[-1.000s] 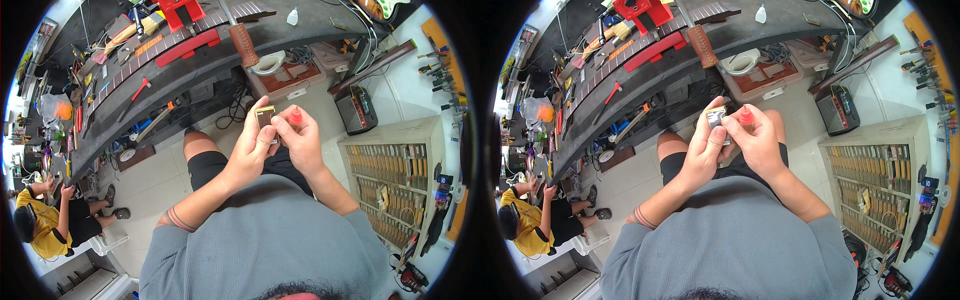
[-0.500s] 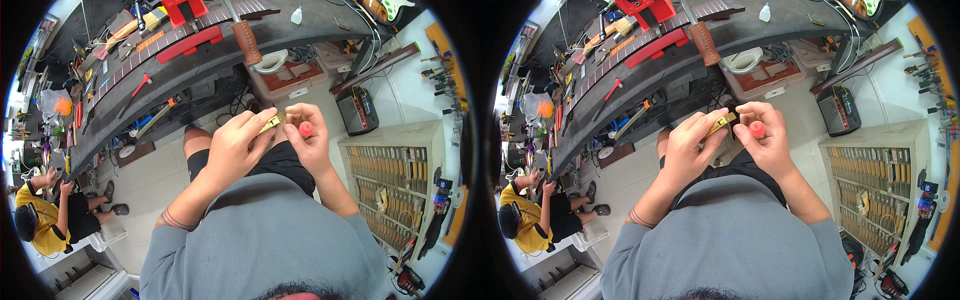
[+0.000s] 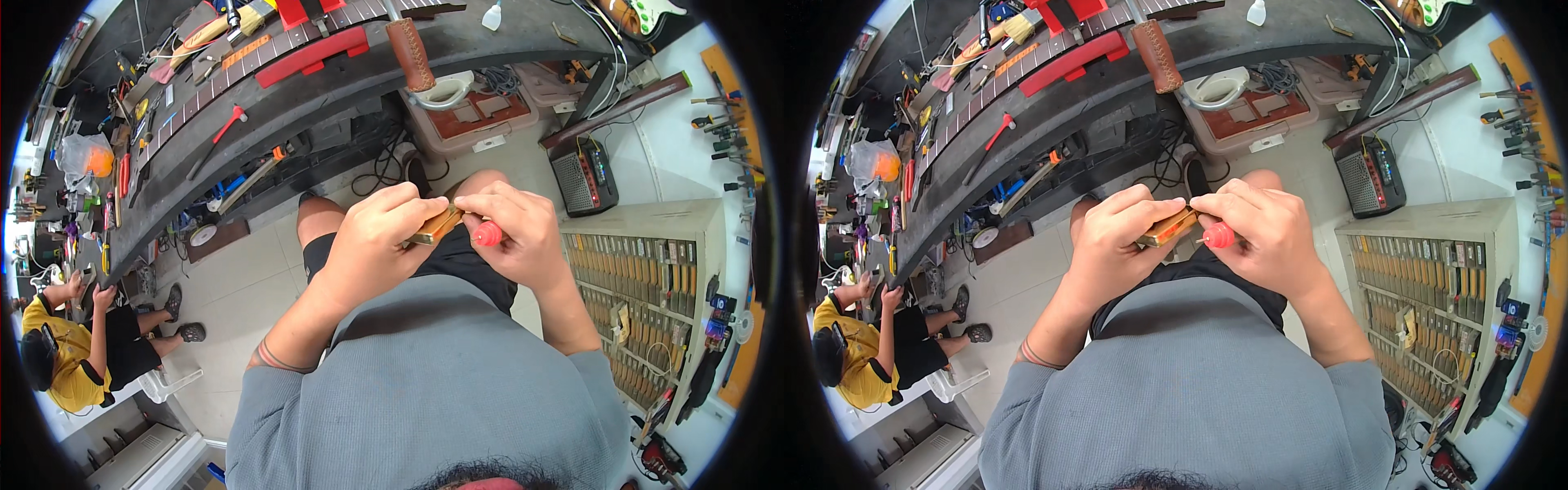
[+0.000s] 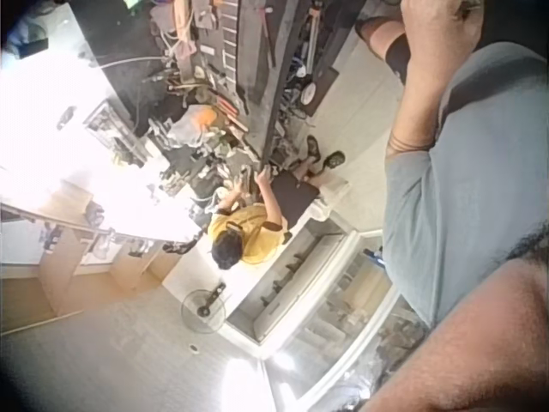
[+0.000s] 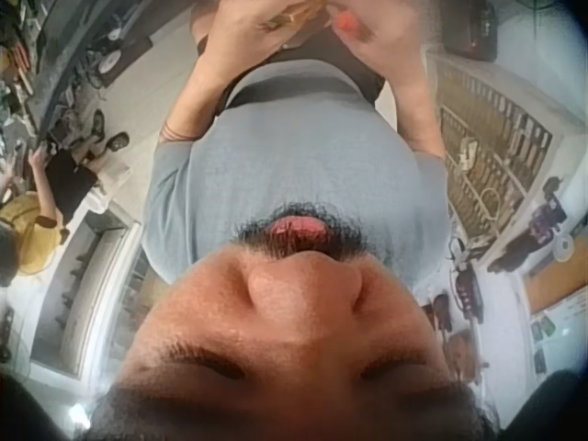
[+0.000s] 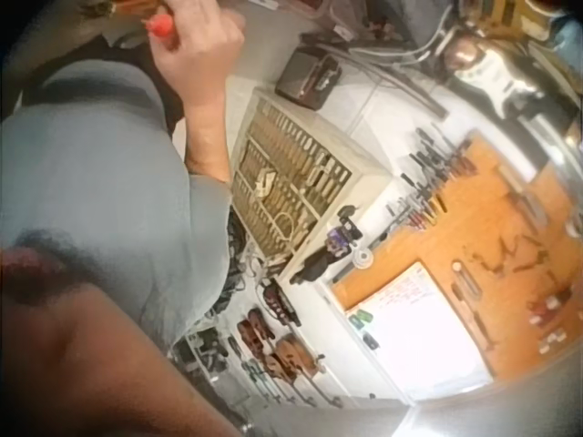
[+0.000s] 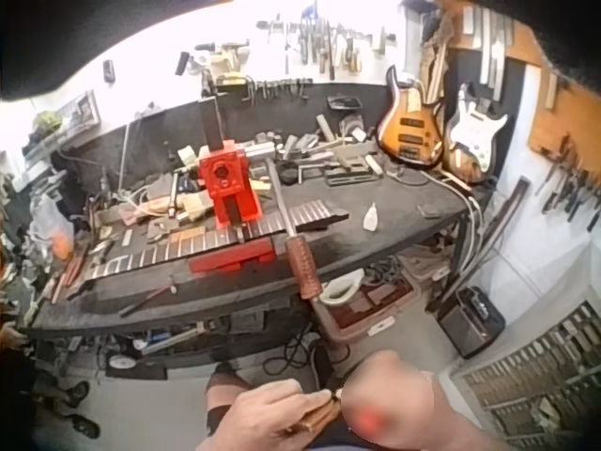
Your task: The person applies adhesive to a guitar neck held in a red workbench vise and positions small components onto the fretboard by hand.
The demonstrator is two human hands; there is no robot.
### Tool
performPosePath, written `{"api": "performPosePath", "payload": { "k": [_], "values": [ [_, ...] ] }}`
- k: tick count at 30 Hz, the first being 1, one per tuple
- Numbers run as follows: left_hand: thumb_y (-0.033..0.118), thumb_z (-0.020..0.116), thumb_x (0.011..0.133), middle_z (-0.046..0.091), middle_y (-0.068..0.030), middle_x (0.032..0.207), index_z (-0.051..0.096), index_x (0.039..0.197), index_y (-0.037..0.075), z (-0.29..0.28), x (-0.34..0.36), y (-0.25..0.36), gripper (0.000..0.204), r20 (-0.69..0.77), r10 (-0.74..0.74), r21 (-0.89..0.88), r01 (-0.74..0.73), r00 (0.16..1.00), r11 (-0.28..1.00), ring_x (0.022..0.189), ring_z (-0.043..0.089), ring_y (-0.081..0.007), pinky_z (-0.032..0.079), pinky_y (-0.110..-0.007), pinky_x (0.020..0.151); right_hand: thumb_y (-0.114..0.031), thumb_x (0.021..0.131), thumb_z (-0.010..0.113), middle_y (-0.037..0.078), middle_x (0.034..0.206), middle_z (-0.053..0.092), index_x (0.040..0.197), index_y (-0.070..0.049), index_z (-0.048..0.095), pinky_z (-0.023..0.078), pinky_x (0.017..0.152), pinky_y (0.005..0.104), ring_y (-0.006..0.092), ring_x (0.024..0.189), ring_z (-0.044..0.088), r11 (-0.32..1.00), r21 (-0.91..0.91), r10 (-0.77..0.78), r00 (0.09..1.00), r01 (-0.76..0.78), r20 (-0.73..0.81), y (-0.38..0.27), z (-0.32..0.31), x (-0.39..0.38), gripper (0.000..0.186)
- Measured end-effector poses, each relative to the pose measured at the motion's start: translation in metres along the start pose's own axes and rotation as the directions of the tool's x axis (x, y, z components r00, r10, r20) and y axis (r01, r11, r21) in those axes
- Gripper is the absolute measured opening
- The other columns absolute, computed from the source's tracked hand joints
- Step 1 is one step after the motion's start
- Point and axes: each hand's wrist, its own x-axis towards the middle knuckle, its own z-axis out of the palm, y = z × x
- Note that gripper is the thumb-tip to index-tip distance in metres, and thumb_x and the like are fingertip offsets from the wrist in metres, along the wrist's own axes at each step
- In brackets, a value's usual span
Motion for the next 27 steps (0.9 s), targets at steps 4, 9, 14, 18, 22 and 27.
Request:
{"api": "performPosePath", "payload": {
  "k": [4,9,14,18,22,27],
  "values": [
    [0.000,0.083,0.076,0.061,-0.0091,0.086,0.075,0.117,0.003,-0.002,-0.001,0.003,0.042,0.031,0.009,-0.082,-0.007,0.999,0.997,0.079,0.065,-0.0293,0.055,-0.041,0.070,-0.002,0.072,0.083,0.005,0.081,0.071,0.109,-0.005,0.076,0.055,0.061,0.0362,0.0233,0.071,0.072,0.997,-0.039,-0.066,0.996,0.068,0.052,0.005,0.006,-0.005,0.037],
    [-0.002,0.085,0.074,0.058,-0.0069,0.079,0.079,0.111,0.001,-0.003,-0.002,0.006,0.038,0.001,0.032,-0.090,-0.032,0.999,0.995,0.070,0.059,-0.0230,0.047,-0.036,0.061,-0.005,0.071,0.084,0.005,0.083,0.072,0.110,-0.006,0.076,0.055,0.063,0.0366,0.0237,0.075,0.073,0.996,-0.026,-0.088,0.995,0.089,0.048,0.005,0.014,-0.009,0.039],
    [-0.004,0.084,0.072,0.058,-0.0064,0.077,0.080,0.112,0.002,-0.005,-0.004,0.003,0.040,-0.016,0.054,-0.103,-0.055,0.998,0.993,0.069,0.058,-0.0224,0.047,-0.037,0.060,-0.008,0.071,0.085,0.005,0.084,0.073,0.110,-0.005,0.076,0.055,0.063,0.0360,0.0232,0.075,0.074,0.993,-0.027,-0.115,0.993,0.115,0.004,0.006,0.022,-0.013,0.039],
    [-0.007,0.082,0.071,0.059,-0.0059,0.078,0.080,0.111,0.001,-0.002,-0.005,0.000,0.041,-0.047,0.082,-0.112,-0.087,0.995,0.990,0.070,0.059,-0.0218,0.048,-0.036,0.061,-0.018,0.080,0.086,0.005,0.083,0.072,0.110,-0.005,0.075,0.054,0.062,0.0358,0.0228,0.074,0.073,0.989,-0.053,-0.138,0.990,0.137,-0.017,0.006,0.023,-0.014,0.035],
    [-0.007,0.083,0.070,0.063,-0.0061,0.080,0.080,0.112,0.001,-0.004,-0.006,0.001,0.043,-0.058,0.103,-0.101,-0.108,0.993,0.989,0.071,0.061,-0.0216,0.049,-0.036,0.062,-0.030,0.086,0.086,0.004,0.080,0.071,0.110,-0.005,0.073,0.053,0.060,0.0353,0.0221,0.071,0.073,0.984,-0.090,-0.160,0.986,0.155,-0.051,0.005,0.025,-0.015,0.037],
    [-0.007,0.083,0.071,0.064,-0.0062,0.080,0.080,0.112,0.001,0.000,-0.008,-0.002,0.042,-0.073,0.114,-0.110,-0.122,0.991,0.986,0.071,0.062,-0.0216,0.050,-0.035,0.062,-0.028,0.085,0.086,0.004,0.079,0.071,0.109,-0.005,0.073,0.052,0.059,0.0339,0.0217,0.071,0.073,0.982,-0.101,-0.163,0.985,0.157,-0.058,0.004,0.026,-0.016,0.035]
  ]
}}
